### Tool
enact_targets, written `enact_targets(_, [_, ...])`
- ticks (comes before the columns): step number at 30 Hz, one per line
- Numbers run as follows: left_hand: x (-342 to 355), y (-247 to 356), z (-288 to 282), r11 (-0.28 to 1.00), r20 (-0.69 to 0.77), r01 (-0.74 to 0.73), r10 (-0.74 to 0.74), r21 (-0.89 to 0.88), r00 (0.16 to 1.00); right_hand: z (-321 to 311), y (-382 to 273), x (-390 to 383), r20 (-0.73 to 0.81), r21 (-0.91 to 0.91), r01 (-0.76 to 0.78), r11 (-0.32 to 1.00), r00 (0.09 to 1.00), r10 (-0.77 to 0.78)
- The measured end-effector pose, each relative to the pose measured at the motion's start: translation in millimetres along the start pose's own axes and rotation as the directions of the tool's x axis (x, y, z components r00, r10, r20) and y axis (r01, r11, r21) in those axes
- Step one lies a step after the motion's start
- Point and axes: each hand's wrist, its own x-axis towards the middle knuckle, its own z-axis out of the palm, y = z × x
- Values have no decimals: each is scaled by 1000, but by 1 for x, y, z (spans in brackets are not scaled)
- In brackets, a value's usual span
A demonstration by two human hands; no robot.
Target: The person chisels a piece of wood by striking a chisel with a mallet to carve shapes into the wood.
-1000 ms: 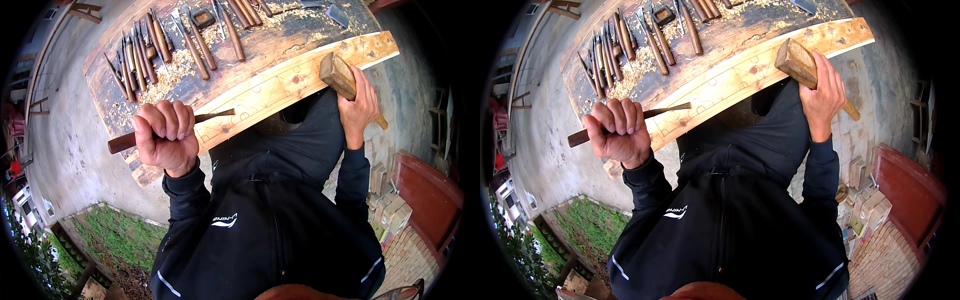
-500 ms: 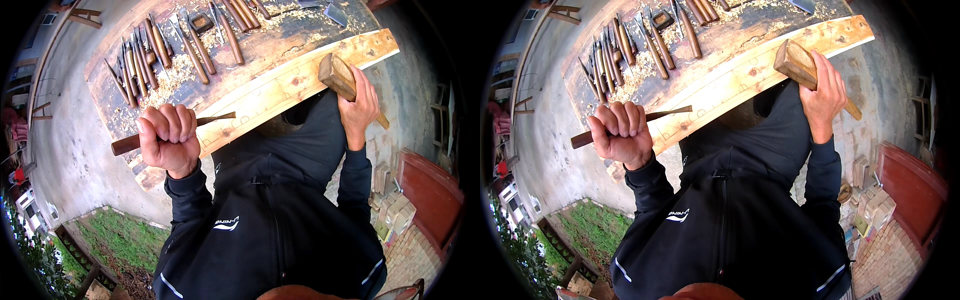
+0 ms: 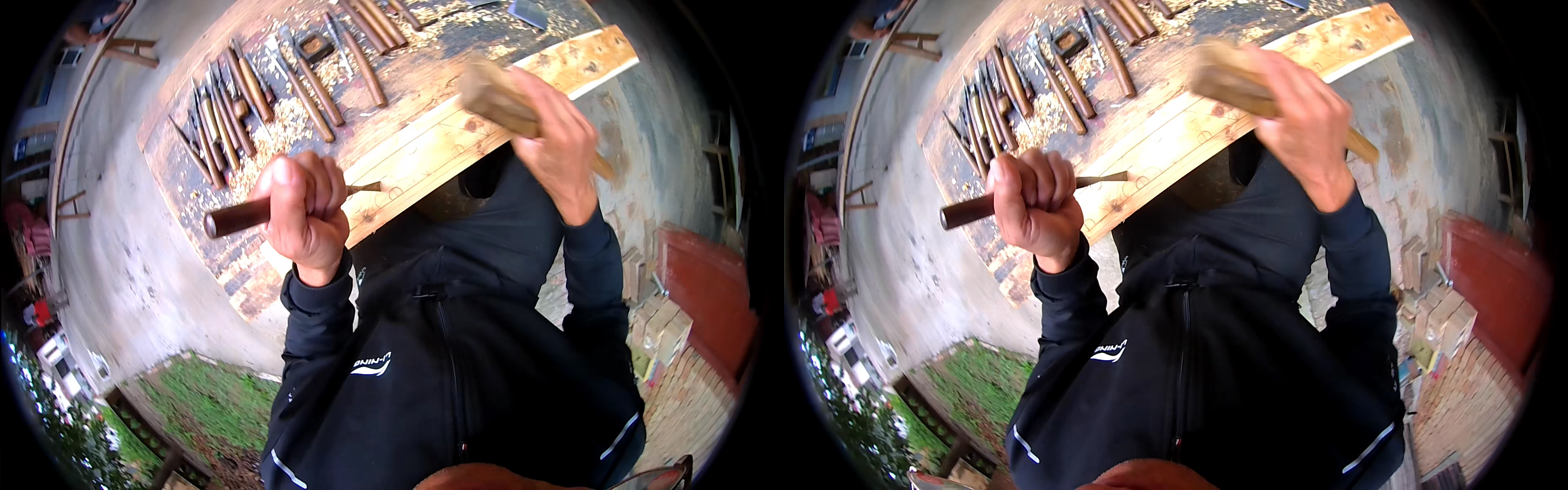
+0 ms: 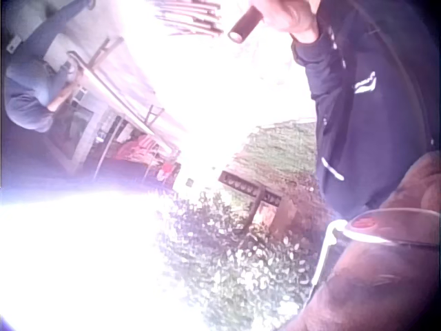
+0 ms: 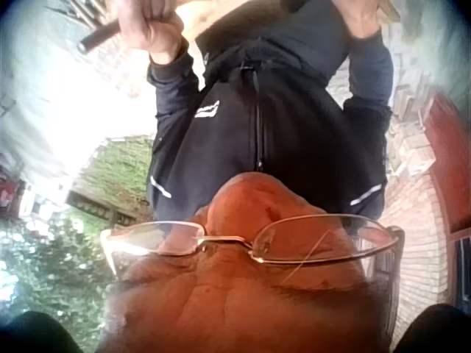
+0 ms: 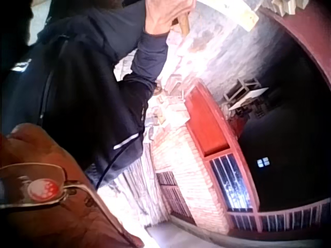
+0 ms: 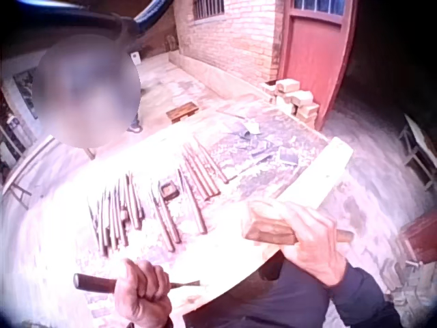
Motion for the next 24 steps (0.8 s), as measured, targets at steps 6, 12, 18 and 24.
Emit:
enact_targets(6, [-7, -7, 2, 999, 32, -53, 52, 6, 998, -5, -89, 102, -312, 237, 389, 890, 898, -309])
enact_targets(12, [-11, -11, 16, 992, 46, -105, 102, 66, 994, -57, -153, 164, -557, 605, 457, 652, 828, -64])
enact_targets(18, [-16, -27, 15, 994, -243, -70, 87, 78, 966, -75, -150, 141, -364, 230, 664, 711, 737, -570])
enact_targets(24, [-23, -30, 1, 999, -83, -33, 35, 28, 996, -67, -136, 124, -449, 156, 719, 678, 663, -599])
